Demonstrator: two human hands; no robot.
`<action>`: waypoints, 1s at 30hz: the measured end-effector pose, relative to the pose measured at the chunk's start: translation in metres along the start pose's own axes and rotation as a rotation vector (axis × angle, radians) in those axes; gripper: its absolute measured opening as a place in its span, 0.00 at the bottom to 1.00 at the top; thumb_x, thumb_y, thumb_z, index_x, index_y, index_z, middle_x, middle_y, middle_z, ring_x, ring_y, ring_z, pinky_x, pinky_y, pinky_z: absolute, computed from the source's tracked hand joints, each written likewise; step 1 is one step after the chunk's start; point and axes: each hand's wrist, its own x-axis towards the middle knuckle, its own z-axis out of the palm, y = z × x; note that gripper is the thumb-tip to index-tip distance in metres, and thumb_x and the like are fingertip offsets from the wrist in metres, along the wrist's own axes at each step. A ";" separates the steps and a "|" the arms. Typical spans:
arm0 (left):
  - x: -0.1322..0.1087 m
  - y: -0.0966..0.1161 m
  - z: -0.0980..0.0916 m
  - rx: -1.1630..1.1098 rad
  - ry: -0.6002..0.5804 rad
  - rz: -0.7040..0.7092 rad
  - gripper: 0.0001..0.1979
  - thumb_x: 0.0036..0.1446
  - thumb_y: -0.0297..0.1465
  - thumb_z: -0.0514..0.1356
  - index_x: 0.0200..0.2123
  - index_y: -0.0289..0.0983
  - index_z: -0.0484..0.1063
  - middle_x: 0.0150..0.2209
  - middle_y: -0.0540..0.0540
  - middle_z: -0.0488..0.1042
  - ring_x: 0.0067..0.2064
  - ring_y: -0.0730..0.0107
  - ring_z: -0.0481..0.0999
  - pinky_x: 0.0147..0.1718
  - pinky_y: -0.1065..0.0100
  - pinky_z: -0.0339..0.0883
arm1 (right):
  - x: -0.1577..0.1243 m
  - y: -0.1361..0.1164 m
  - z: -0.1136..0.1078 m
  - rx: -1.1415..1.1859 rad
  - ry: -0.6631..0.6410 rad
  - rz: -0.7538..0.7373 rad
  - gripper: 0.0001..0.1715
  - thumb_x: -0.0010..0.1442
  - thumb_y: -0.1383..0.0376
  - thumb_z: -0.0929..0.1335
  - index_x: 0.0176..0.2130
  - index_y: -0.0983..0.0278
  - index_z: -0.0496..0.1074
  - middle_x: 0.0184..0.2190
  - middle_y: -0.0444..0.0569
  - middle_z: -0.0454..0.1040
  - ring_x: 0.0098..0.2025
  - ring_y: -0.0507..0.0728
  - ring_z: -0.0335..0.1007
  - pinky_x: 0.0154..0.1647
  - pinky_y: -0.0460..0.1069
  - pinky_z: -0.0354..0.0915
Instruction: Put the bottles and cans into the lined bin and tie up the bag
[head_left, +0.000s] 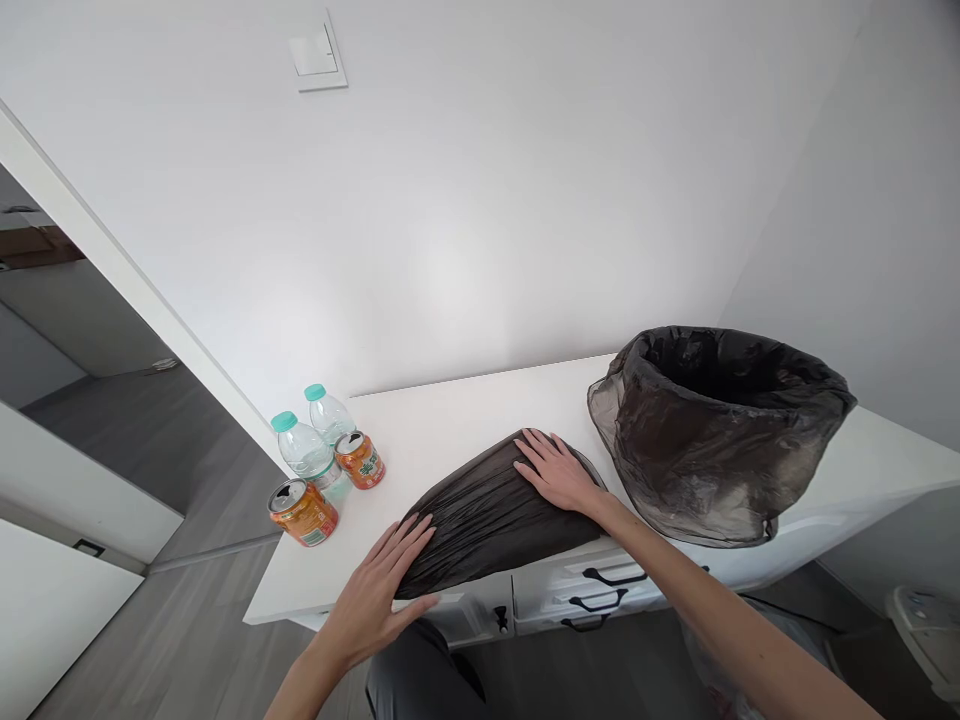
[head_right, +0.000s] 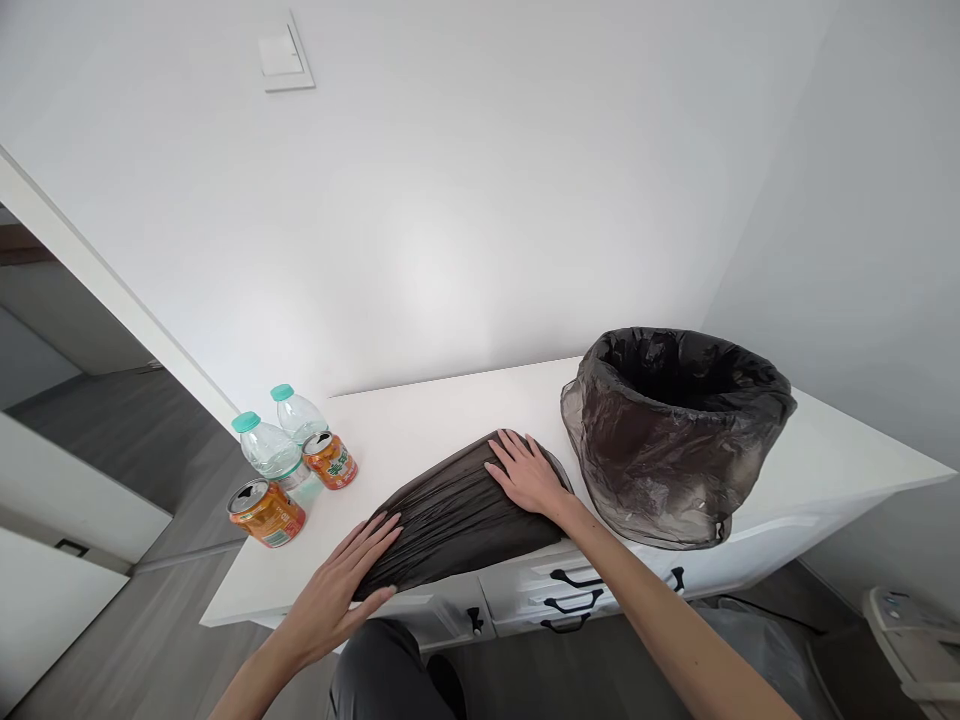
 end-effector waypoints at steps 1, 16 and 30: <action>-0.004 -0.001 -0.001 -0.006 0.003 0.007 0.42 0.70 0.45 0.59 0.78 0.45 0.42 0.76 0.44 0.55 0.76 0.53 0.53 0.72 0.45 0.56 | 0.003 0.002 -0.001 0.012 -0.016 -0.005 0.46 0.74 0.41 0.46 0.77 0.63 0.51 0.79 0.52 0.42 0.80 0.61 0.34 0.79 0.63 0.33; 0.015 0.079 -0.087 0.042 0.382 0.192 0.34 0.63 0.14 0.51 0.68 0.43 0.65 0.57 0.43 0.79 0.62 0.61 0.75 0.60 0.58 0.72 | -0.106 -0.155 -0.034 0.818 -0.031 -0.274 0.51 0.64 0.53 0.72 0.77 0.56 0.51 0.75 0.51 0.58 0.76 0.64 0.52 0.77 0.64 0.48; 0.122 0.068 0.000 -0.074 0.000 0.201 0.36 0.72 0.46 0.54 0.77 0.47 0.45 0.76 0.45 0.55 0.77 0.52 0.49 0.72 0.44 0.55 | -0.101 -0.079 -0.034 0.394 0.539 0.303 0.49 0.72 0.50 0.61 0.79 0.62 0.36 0.78 0.55 0.46 0.79 0.68 0.42 0.75 0.67 0.54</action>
